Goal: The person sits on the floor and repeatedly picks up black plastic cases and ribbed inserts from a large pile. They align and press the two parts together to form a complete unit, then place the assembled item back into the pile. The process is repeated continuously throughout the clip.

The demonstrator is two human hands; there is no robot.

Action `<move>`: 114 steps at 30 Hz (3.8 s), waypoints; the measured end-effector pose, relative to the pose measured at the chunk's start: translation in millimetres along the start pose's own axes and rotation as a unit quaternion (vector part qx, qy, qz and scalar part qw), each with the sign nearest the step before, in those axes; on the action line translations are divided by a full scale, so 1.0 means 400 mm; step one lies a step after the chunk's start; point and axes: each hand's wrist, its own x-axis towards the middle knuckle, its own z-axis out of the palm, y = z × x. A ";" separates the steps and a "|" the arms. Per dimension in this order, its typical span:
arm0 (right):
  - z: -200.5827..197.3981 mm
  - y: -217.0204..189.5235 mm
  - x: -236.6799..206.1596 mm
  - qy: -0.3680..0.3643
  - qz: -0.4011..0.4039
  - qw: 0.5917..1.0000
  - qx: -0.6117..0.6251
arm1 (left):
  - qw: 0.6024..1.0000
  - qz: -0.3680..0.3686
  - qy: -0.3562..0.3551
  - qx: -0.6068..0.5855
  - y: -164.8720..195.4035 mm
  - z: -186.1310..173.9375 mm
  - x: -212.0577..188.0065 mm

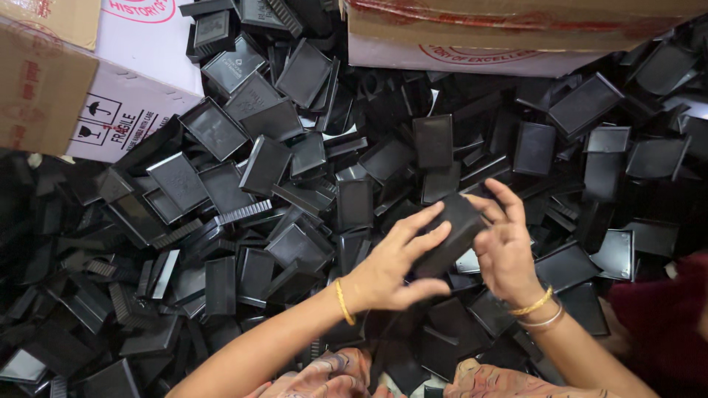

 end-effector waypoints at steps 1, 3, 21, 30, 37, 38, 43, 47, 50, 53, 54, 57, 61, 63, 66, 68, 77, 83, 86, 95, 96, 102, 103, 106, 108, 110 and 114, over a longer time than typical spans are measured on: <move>0.000 0.000 0.004 0.051 0.036 0.996 0.062 | 0.999 0.021 0.010 0.030 0.004 0.003 0.006; -0.002 0.000 0.007 0.059 0.087 0.993 0.046 | 0.997 0.025 0.032 0.066 0.001 0.003 0.012; -0.069 0.077 0.024 -0.118 0.134 0.481 -0.859 | 0.876 0.218 0.097 0.419 -0.109 -0.369 0.474; -0.173 0.169 -0.007 -0.164 0.004 0.640 -0.750 | 0.821 -0.002 -0.148 0.552 -0.430 -0.204 -0.065; -0.156 0.084 -0.010 -0.190 0.069 0.664 -0.720 | 0.754 -0.182 -0.263 0.574 -0.418 -0.202 -0.040; -0.151 0.068 -0.008 -0.178 0.047 0.674 -0.715 | 0.738 -0.214 -0.286 0.572 -0.403 -0.204 -0.029; -0.120 0.001 0.005 -0.062 0.152 0.772 -0.614 | 0.693 -0.293 -0.350 0.559 -0.328 -0.270 -0.038; -0.081 -0.032 0.019 -0.049 -0.008 0.800 -0.597 | 0.720 -0.236 -0.273 0.593 -0.270 -0.332 -0.057; -0.049 -0.063 0.017 -0.036 0.016 0.791 -0.611 | 0.835 -0.173 -0.183 0.489 -0.213 -0.339 -0.027; -0.011 -0.082 0.015 -0.043 0.067 0.793 -0.603 | 0.922 -0.168 -0.229 0.264 -0.140 -0.303 0.030; 0.001 -0.086 0.016 -0.076 -0.012 0.799 -0.596 | 0.933 -0.170 -0.262 0.177 -0.113 -0.284 0.046; 0.027 -0.090 0.015 -0.157 -0.033 0.817 -0.554 | 0.906 -0.125 -0.341 0.216 -0.042 -0.211 0.079; 0.043 -0.068 -0.005 -0.210 0.090 0.875 -0.426 | 0.964 -0.061 -0.234 0.111 0.008 -0.157 0.094; 0.047 -0.044 -0.019 -0.186 0.095 0.929 -0.306 | 0.991 -0.014 -0.131 -0.002 0.019 -0.140 0.092; 0.046 -0.014 -0.027 -0.168 0.048 0.971 -0.165 | 0.988 -0.079 -0.068 -0.114 0.026 -0.109 0.085; 0.043 -0.004 -0.030 -0.153 0.030 0.983 -0.098 | 0.996 -0.039 -0.053 -0.064 0.025 -0.086 0.078; 0.027 -0.044 -0.034 -0.178 -0.012 0.972 -0.155 | 1.000 0.003 -0.024 0.001 0.007 -0.057 0.044; 0.038 -0.032 -0.034 -0.128 -0.015 0.989 -0.075 | 0.999 0.013 -0.043 -0.011 0.026 -0.061 0.045; 0.025 -0.019 -0.025 -0.011 0.037 0.998 0.041 | 0.994 0.056 -0.031 0.093 0.022 -0.064 0.043; -0.048 0.009 -0.020 -0.030 0.020 0.958 -0.284 | 0.991 -0.105 -0.070 0.037 0.007 -0.095 0.052; -0.051 0.005 -0.013 -0.022 0.017 0.953 -0.301 | 0.991 -0.106 -0.074 0.024 0.021 -0.114 0.087; -0.056 -0.001 0.037 -0.071 0.048 0.717 -0.692 | 0.899 0.101 -0.035 0.425 0.054 -0.309 0.479; -0.054 0.014 0.032 -0.099 0.087 0.584 -0.801 | 0.849 -0.081 -0.129 0.507 0.040 -0.331 0.528; -0.047 0.085 -0.020 -0.200 0.200 0.447 -0.849 | 0.884 0.162 0.068 0.434 -0.040 -0.349 0.485; -0.060 0.116 -0.051 -0.194 0.156 0.467 -0.848 | 0.904 0.188 0.064 0.379 -0.109 -0.318 0.361; -0.080 0.129 -0.064 -0.193 0.117 0.520 -0.824 | 0.916 0.061 -0.072 0.391 -0.178 -0.287 0.228; -0.107 0.108 -0.043 -0.170 0.013 0.679 -0.714 | 0.813 -0.238 -0.353 0.398 -0.261 -0.248 -0.011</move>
